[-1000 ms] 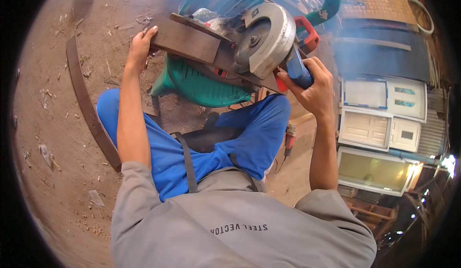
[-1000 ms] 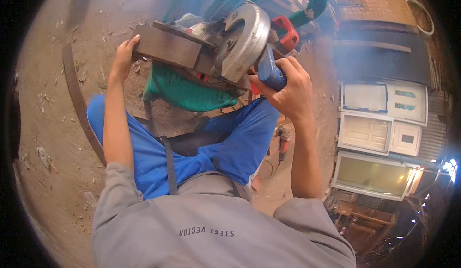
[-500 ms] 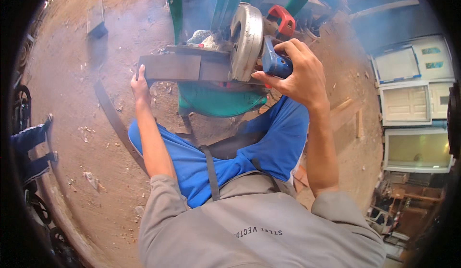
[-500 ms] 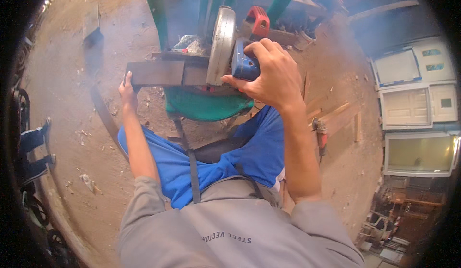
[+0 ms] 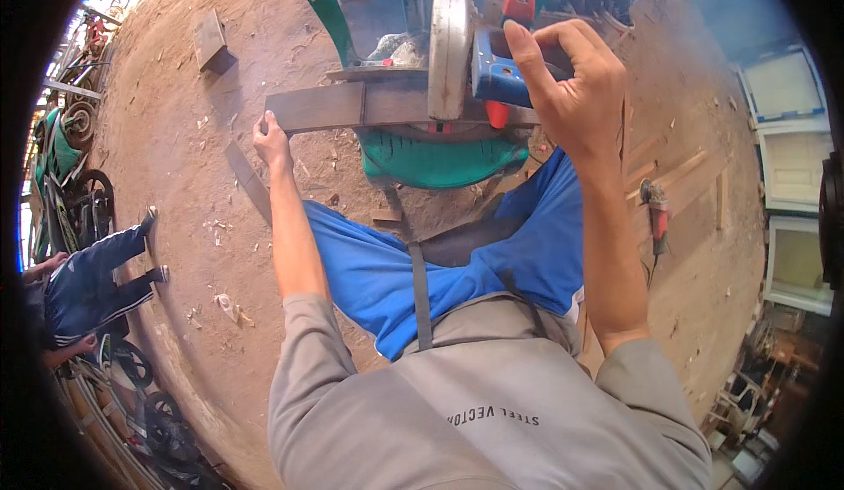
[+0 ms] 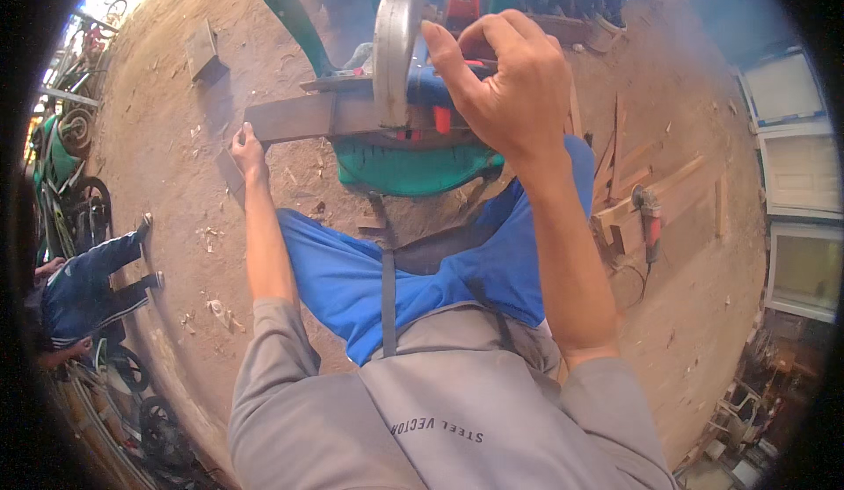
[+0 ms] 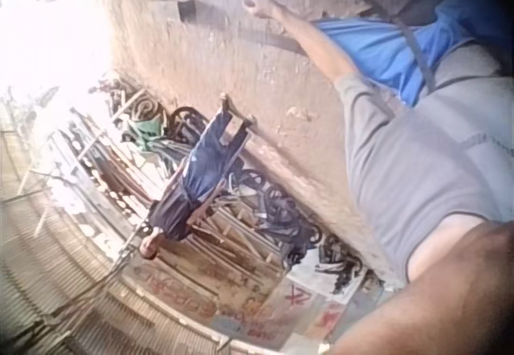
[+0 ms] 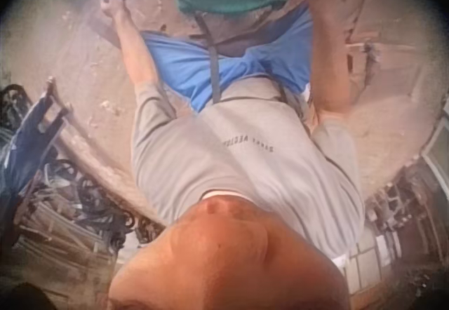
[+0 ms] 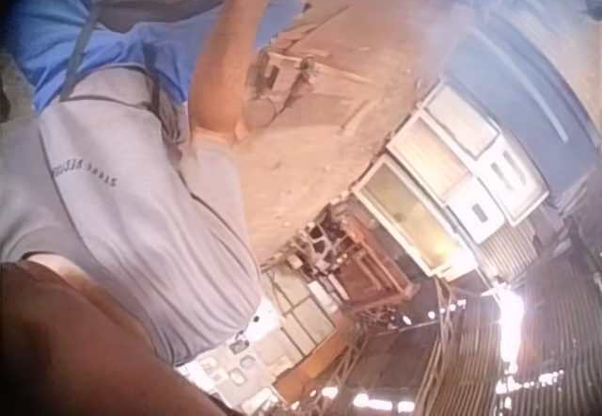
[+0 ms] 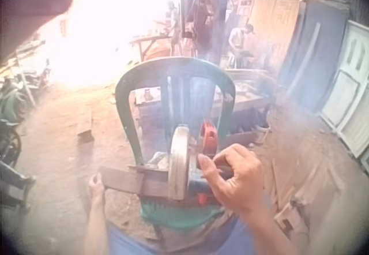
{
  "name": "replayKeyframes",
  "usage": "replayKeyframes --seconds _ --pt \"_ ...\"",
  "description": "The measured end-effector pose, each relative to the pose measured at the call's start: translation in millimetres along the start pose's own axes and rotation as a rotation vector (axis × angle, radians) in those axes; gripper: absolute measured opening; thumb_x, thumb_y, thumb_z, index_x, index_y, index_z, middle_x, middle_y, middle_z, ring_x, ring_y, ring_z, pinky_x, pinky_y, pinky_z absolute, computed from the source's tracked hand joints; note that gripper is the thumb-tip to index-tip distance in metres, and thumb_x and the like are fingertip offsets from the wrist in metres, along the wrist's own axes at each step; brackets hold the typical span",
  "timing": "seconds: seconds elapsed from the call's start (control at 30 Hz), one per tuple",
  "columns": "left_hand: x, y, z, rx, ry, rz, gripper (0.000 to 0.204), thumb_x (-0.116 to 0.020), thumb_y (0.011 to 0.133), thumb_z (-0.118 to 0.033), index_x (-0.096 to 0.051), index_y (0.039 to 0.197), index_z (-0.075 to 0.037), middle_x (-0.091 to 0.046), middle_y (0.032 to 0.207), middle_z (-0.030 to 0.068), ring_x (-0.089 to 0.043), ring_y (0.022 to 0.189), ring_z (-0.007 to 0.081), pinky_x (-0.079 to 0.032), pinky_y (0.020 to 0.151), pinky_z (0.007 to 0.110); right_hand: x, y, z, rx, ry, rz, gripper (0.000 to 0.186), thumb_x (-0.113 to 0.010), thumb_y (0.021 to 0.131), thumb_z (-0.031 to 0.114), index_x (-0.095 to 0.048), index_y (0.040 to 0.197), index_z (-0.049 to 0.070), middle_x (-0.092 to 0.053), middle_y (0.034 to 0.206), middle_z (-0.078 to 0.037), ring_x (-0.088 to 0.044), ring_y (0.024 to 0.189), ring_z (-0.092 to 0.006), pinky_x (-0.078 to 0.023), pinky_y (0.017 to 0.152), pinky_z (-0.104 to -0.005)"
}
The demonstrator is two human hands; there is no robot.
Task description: The person cuts pieces of wood using a circular saw while holding the wood by hand on a plastic chair.
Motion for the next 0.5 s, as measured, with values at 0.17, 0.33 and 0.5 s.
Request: replayKeyframes --seconds 0.17,0.33,0.5 --pt "-1 -3 1 0.077 -0.101 0.11 0.052 -0.066 0.102 -0.042 -0.061 0.138 -0.005 -0.07 0.118 0.0161 -0.07 0.102 0.0261 -0.06 0.084 0.044 6 -2 -8 0.03 0.093 -0.206 0.028 -0.081 0.088 0.03 -0.071 0.076 0.007 -0.068 0.078 -0.007 -0.065 0.072 -0.0262 -0.049 0.072 -0.0398" --pt "2 -2 20 0.323 -0.556 0.258 0.056 -0.054 0.106 -0.051 -0.053 0.143 -0.009 -0.063 0.125 0.0138 -0.064 0.109 0.0299 -0.056 0.094 0.05 16 -24 3 0.189 0.179 -0.395 0.016 -0.082 0.079 0.016 -0.071 0.088 0.009 -0.069 0.095 -0.01 -0.063 0.088 -0.026 -0.05 0.077 -0.038" --pt "-4 -25 31 0.66 -0.984 0.278 0.067 -0.044 0.102 -0.068 -0.057 0.139 -0.013 -0.057 0.132 0.0139 -0.052 0.125 0.0363 -0.042 0.11 0.059 4 -60 66 0.142 0.387 -0.149 0.023 -0.078 0.072 0.013 -0.07 0.094 0.01 -0.067 0.107 -0.01 -0.06 0.095 -0.0283 -0.049 0.079 -0.0396"
Point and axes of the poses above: each hand's wrist, its own y-axis towards the middle knuckle, its own x-axis out of the back of the hand, z = x × y, the point moved 6 cm from there along y, towards the middle knuckle
